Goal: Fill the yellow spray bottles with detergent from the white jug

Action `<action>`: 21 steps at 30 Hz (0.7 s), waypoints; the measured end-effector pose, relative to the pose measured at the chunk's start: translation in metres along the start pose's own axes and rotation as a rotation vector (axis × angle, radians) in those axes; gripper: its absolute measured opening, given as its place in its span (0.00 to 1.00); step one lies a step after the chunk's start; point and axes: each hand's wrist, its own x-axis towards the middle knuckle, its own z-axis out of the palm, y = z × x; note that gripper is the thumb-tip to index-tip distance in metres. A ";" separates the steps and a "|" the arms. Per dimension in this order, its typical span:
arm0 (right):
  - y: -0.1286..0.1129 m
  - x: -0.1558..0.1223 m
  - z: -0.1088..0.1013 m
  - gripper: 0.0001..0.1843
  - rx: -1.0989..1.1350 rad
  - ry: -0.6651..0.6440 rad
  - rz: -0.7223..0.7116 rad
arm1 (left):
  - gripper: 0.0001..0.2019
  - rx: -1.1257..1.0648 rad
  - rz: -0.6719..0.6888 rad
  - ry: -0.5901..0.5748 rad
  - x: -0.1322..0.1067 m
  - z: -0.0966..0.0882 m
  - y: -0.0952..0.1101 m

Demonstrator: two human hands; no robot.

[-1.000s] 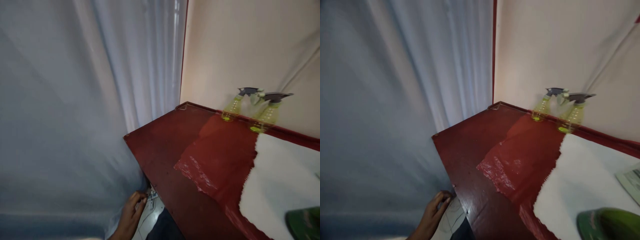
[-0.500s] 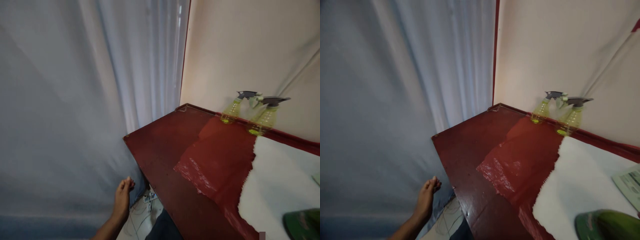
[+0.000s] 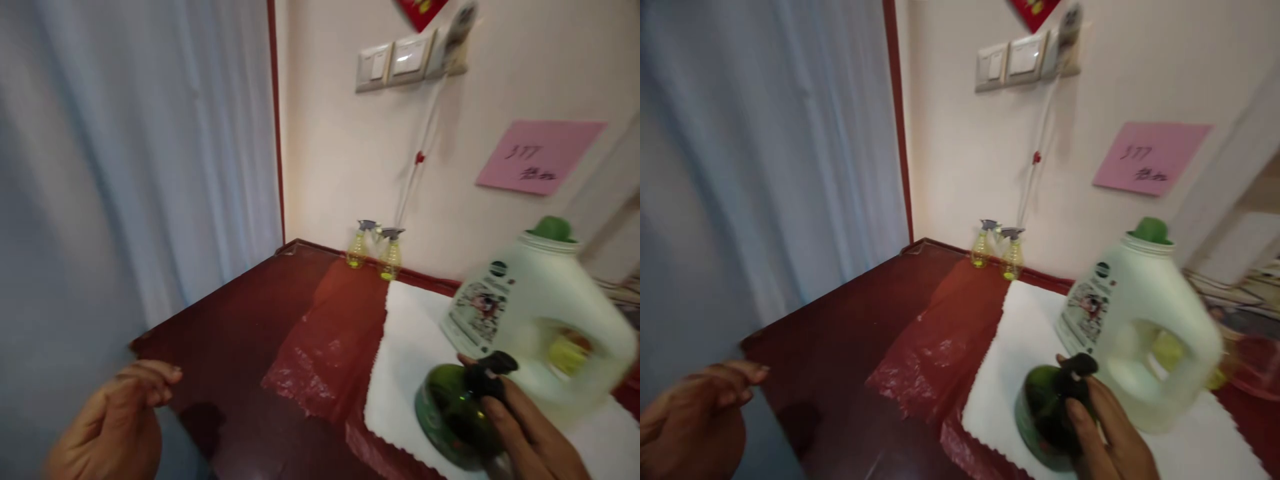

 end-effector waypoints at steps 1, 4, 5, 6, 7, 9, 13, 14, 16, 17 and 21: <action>0.001 0.000 0.000 0.31 0.026 -0.019 0.037 | 0.16 -0.077 0.016 -0.062 0.000 0.015 0.008; 0.005 0.001 0.002 0.33 0.115 0.030 0.108 | 0.16 -0.198 0.122 -0.199 -0.002 0.058 0.030; 0.006 0.002 0.003 0.33 0.136 0.038 0.119 | 0.17 -0.221 0.153 -0.247 -0.002 0.072 0.037; 0.006 0.004 0.004 0.32 0.152 0.039 0.122 | 0.16 -0.233 0.172 -0.312 -0.003 0.085 0.042; 0.006 0.006 0.004 0.32 0.165 0.040 0.118 | 0.16 -0.237 0.171 -0.378 -0.002 0.098 0.047; 0.002 0.008 0.007 0.32 0.186 0.083 0.107 | 0.15 -0.208 0.119 -0.517 0.001 0.126 0.052; -0.005 0.006 0.018 0.31 0.233 0.132 0.124 | 0.11 -0.074 -0.065 -0.750 0.010 0.191 0.045; -0.005 0.005 0.021 0.31 0.238 0.129 0.116 | 0.11 -0.043 -0.091 -0.790 0.012 0.208 0.039; -0.001 0.004 0.027 0.31 0.241 0.114 0.068 | 0.14 0.020 -0.110 -0.856 0.012 0.243 0.022; 0.001 0.004 0.030 0.31 0.241 0.105 0.035 | 0.17 0.033 -0.112 -0.871 0.011 0.259 0.012; 0.009 0.008 0.034 0.35 0.232 0.059 -0.129 | 0.25 0.071 -0.101 -0.905 0.006 0.321 -0.026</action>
